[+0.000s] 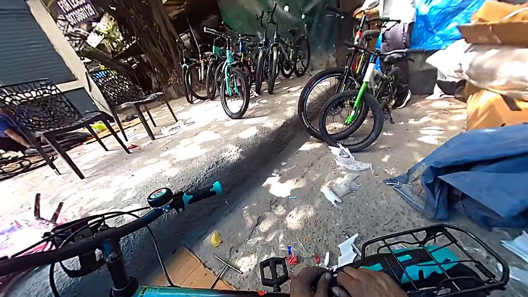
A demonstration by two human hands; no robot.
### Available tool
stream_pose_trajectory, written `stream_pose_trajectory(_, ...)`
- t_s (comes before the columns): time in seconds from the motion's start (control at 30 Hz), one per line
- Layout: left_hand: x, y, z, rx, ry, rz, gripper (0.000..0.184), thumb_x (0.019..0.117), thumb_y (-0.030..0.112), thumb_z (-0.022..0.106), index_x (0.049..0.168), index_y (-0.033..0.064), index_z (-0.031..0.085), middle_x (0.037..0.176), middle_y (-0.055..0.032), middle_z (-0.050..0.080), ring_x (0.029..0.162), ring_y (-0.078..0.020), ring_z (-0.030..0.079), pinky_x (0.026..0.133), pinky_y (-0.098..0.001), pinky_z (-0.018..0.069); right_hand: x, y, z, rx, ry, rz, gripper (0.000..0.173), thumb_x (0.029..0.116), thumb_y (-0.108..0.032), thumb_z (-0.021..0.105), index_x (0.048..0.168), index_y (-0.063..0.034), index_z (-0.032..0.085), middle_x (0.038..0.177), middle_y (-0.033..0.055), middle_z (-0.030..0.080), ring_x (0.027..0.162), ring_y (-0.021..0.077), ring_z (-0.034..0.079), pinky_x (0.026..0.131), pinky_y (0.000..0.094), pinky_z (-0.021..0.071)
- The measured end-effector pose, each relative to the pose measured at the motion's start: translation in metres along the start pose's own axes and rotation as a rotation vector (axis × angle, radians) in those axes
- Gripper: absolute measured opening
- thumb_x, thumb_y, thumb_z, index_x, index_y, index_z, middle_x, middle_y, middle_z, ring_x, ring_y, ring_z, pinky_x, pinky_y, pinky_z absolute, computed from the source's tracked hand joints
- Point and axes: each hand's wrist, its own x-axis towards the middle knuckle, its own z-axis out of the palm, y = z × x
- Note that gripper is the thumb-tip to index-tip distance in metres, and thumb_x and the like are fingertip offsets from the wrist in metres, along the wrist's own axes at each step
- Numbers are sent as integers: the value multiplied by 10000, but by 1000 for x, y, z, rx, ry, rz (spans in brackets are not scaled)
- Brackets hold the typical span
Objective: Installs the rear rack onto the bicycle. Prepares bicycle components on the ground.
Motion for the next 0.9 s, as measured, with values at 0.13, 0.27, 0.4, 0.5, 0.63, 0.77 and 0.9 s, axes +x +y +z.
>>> stream_pose_trajectory(0.13, 3, 3, -1, 29, 0, -24, 242, 1012, 256, 597, 1034, 92, 774, 968, -13, 755, 888, -65, 708, 858, -288, 593, 11, 8, -17, 229, -197, 89, 424, 1072, -364, 401, 1066, -68, 705, 1035, 156, 713, 996, 338, 703, 848, 559, 552)
stream_pose_trajectory(0.27, 3, 10, -1, 48, 53, -178, 315, 1044, 311, 530, 1000, 104, 763, 820, -5, 720, 724, -95, 672, 727, -338, 575, 30, 16, -35, 246, -277, 205, 347, 1037, -364, 525, 1207, -89, 653, 1016, 166, 719, 1002, 369, 700, 876, 590, 540)
stream_pose_trajectory(0.4, 3, 9, -12, -30, -36, -222, 309, 1046, 317, 536, 1048, 102, 758, 941, -9, 747, 880, -94, 701, 862, -350, 577, 34, 7, -40, 210, -375, 197, 418, 1060, -405, 468, 1118, -55, 690, 1057, 197, 704, 1057, 379, 678, 906, 594, 522)
stream_pose_trajectory(0.5, 7, 7, -15, -77, -76, -274, 300, 1027, 321, 552, 1051, 96, 749, 938, -19, 737, 879, -112, 695, 856, -367, 574, 22, 2, -32, 163, -312, 162, 455, 1057, -406, 408, 1071, -59, 702, 1062, 178, 702, 1054, 358, 682, 892, 574, 530)
stream_pose_trajectory(0.63, 14, 12, -15, -123, -121, -361, 320, 1021, 320, 519, 1034, 86, 737, 912, -36, 712, 857, -137, 676, 826, -388, 558, 10, 1, -2, -19, -14, 31, 440, 1032, -367, 372, 943, -65, 679, 898, 148, 698, 866, 323, 721, 718, 505, 571)
stream_pose_trajectory(0.77, 25, 15, -15, -155, -215, -429, 354, 1039, 380, 563, 922, 84, 718, 796, -16, 674, 740, -119, 642, 730, -349, 542, 9, 6, 2, -70, 26, -51, 426, 1029, -347, 365, 880, -64, 646, 811, 137, 668, 777, 311, 712, 652, 482, 561)
stream_pose_trajectory(0.9, 30, 15, -15, -194, -248, -437, 340, 1038, 338, 590, 862, 74, 710, 720, -1, 645, 646, -92, 602, 643, -302, 516, 12, 7, -3, -78, -53, -59, 440, 1044, -338, 327, 906, -52, 632, 835, 151, 668, 809, 328, 712, 686, 493, 563)
